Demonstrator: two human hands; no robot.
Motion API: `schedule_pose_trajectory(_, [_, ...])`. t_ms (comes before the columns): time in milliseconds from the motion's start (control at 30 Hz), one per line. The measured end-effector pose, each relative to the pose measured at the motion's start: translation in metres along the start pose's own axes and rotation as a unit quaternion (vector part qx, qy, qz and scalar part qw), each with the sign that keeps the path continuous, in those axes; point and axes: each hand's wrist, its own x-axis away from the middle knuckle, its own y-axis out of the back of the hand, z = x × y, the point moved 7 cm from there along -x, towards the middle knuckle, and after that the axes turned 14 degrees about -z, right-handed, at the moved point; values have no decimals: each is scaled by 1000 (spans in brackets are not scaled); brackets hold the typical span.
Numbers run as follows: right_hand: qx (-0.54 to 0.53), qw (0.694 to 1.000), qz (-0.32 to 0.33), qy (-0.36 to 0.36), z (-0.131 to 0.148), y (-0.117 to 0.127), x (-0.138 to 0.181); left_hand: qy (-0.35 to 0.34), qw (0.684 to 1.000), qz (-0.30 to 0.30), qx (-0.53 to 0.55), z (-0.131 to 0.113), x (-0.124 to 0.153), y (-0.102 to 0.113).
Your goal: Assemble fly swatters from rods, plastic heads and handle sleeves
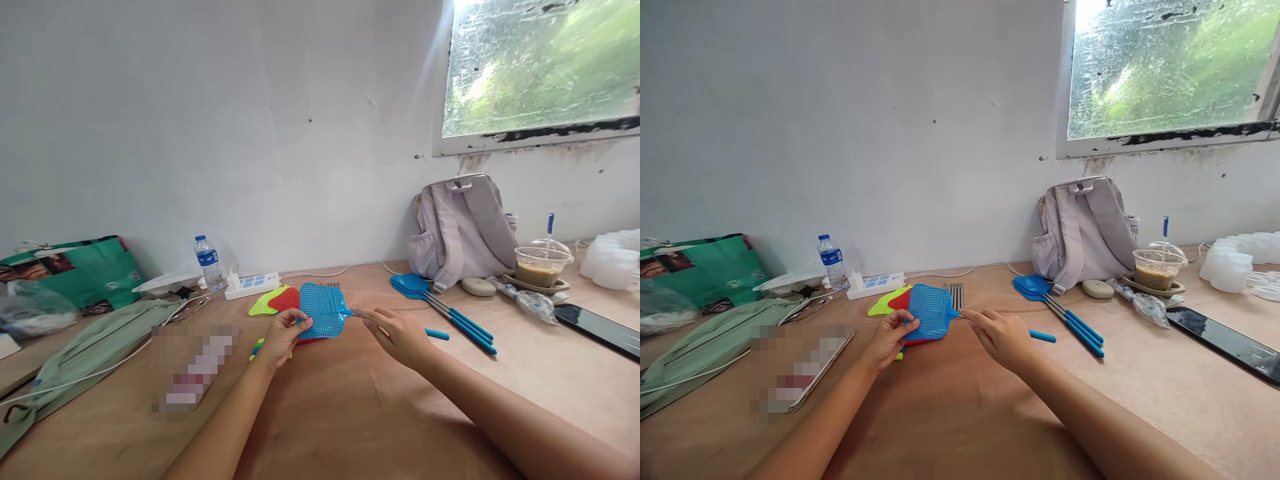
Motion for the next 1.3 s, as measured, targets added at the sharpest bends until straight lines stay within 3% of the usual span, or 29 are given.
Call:
schedule_pose_trajectory(533, [-2,1000,12,5,-3,-4,2,-24,1000,3,-16,-2,0,-1])
schedule_pose_trajectory(833, [17,1000,-15,-16,-7,2,1,-21,1000,-1,-15,-1,-6,3])
schedule_pose_trajectory(1167, [-5,1000,4,-17,-6,-2,2,-25,999,33,-20,0,0,-2])
schedule_pose_trajectory(1300, [-34,999,33,-16,-2,-4,1,17,997,80,-2,-3,8,-7])
